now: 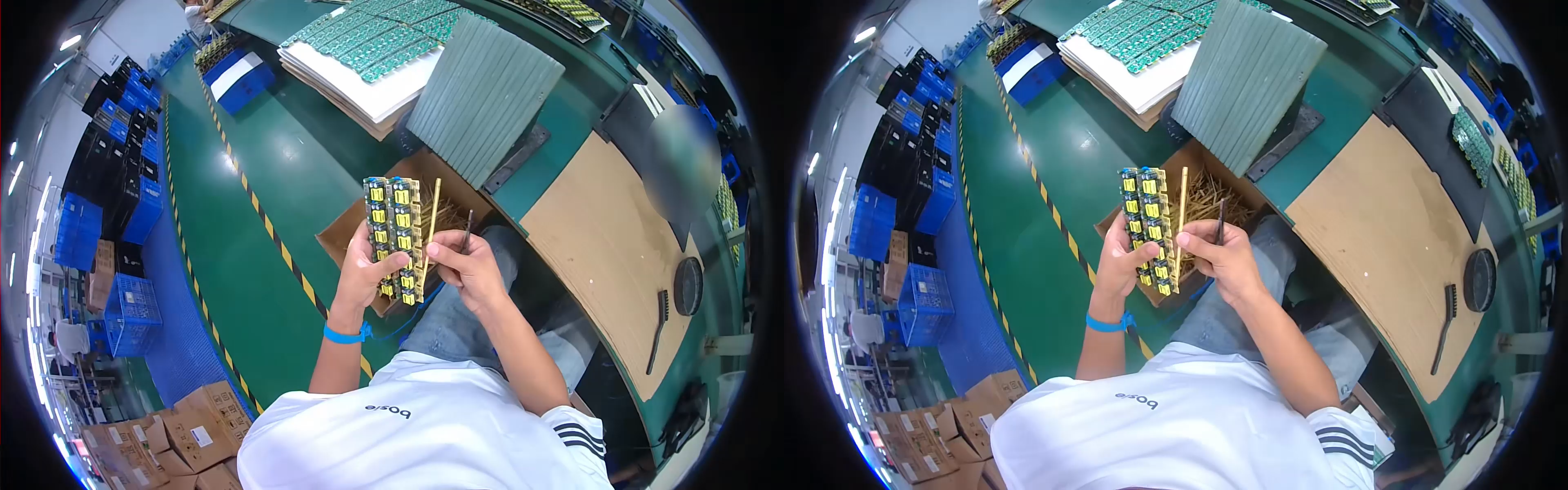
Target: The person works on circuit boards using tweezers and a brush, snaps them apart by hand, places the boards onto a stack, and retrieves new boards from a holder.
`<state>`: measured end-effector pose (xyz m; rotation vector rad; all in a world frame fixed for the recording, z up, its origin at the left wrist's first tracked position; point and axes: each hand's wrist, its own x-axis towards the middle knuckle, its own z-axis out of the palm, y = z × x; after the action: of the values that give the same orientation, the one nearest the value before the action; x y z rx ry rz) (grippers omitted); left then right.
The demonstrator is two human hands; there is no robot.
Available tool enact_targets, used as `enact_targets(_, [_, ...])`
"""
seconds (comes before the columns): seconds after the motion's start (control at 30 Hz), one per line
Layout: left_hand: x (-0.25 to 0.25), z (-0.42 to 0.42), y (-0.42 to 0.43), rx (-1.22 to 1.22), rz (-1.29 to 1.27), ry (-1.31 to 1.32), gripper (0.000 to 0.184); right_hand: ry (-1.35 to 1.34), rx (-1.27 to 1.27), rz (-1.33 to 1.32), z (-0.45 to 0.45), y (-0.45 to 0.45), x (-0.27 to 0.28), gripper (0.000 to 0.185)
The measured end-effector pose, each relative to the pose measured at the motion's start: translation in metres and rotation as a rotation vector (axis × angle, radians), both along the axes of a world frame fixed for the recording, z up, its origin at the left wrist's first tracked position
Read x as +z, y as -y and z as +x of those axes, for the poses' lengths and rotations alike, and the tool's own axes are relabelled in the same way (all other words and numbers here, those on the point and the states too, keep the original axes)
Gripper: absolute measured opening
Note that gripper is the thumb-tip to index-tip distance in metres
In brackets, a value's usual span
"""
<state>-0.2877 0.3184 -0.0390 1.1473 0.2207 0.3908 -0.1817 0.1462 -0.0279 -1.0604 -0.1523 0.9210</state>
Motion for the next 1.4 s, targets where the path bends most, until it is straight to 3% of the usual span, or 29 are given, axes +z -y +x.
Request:
enact_targets(0.1, [-0.008, -0.002, -0.004, 0.016, -0.004, -0.013, 0.062, 0.108, -0.154, -0.060, -0.004, 0.004, 0.012, 0.014])
enact_targets(0.17, [-0.011, -0.006, -0.011, 0.021, -0.091, -0.001, 0.058, 0.486, -0.416, 0.036, -0.004, 0.010, 0.031, 0.011])
enact_targets(0.33, [-0.032, -0.028, -0.028, 0.056, -0.330, 0.066, 0.051, 0.837, -0.595, 0.153, 0.001, 0.017, 0.057, 0.008])
enact_targets(0.43, [-0.032, -0.039, -0.022, 0.047, -0.437, 0.141, 0.050, 0.788, -0.515, -0.106, 0.001, -0.005, 0.013, 0.009])
enact_targets(0.5, [-0.037, -0.043, -0.011, -0.011, -0.513, 0.182, 0.050, 0.892, -0.437, -0.369, 0.009, -0.019, -0.074, 0.022])
enact_targets(0.53, [-0.041, -0.046, -0.009, -0.007, -0.484, 0.171, 0.052, 0.817, -0.385, -0.438, 0.004, -0.015, -0.109, 0.025])
enact_targets(0.6, [-0.044, -0.032, -0.010, -0.056, -0.460, 0.171, 0.054, 0.759, -0.358, -0.489, -0.014, -0.001, -0.125, 0.026])
enact_targets(0.67, [-0.046, -0.021, -0.005, -0.272, -0.587, 0.247, 0.060, 0.774, -0.397, -0.500, -0.021, 0.022, -0.108, 0.026])
enact_targets(0.73, [-0.041, -0.010, 0.010, -0.393, -0.659, 0.267, 0.063, 0.723, -0.391, -0.343, -0.028, 0.049, -0.079, 0.026])
enact_targets(0.87, [0.017, 0.068, 0.064, -0.677, -0.740, 0.165, 0.077, 0.686, -0.482, -0.207, -0.024, 0.127, -0.020, 0.040])
enact_targets(0.93, [0.042, 0.109, 0.095, -0.803, -0.750, 0.158, 0.086, 0.706, -0.681, -0.049, -0.014, 0.162, 0.005, 0.047])
enact_targets(1.07, [0.090, 0.179, 0.162, -0.982, -0.709, 0.101, 0.095, 0.550, -1.050, -0.272, 0.012, 0.262, 0.037, 0.048])
enact_targets(1.13, [0.104, 0.213, 0.193, -1.124, -0.755, -0.009, 0.096, 0.545, -1.052, -0.528, 0.019, 0.319, 0.044, 0.042])
enact_targets(1.17, [0.106, 0.229, 0.210, -1.144, -0.755, -0.020, 0.096, 0.538, -1.073, -0.533, 0.021, 0.336, 0.047, 0.042])
enact_targets(1.27, [0.100, 0.271, 0.260, -1.273, -0.578, -0.026, 0.094, 0.872, -0.917, -1.418, 0.025, 0.375, 0.052, 0.026])
enact_targets(1.3, [0.094, 0.281, 0.272, -1.291, -0.581, -0.028, 0.094, 0.863, -0.930, -1.431, 0.025, 0.382, 0.051, 0.026])
enact_targets(1.4, [0.070, 0.308, 0.302, -1.358, -0.618, -0.085, 0.091, 1.169, -0.838, -1.612, 0.023, 0.396, 0.039, 0.021])
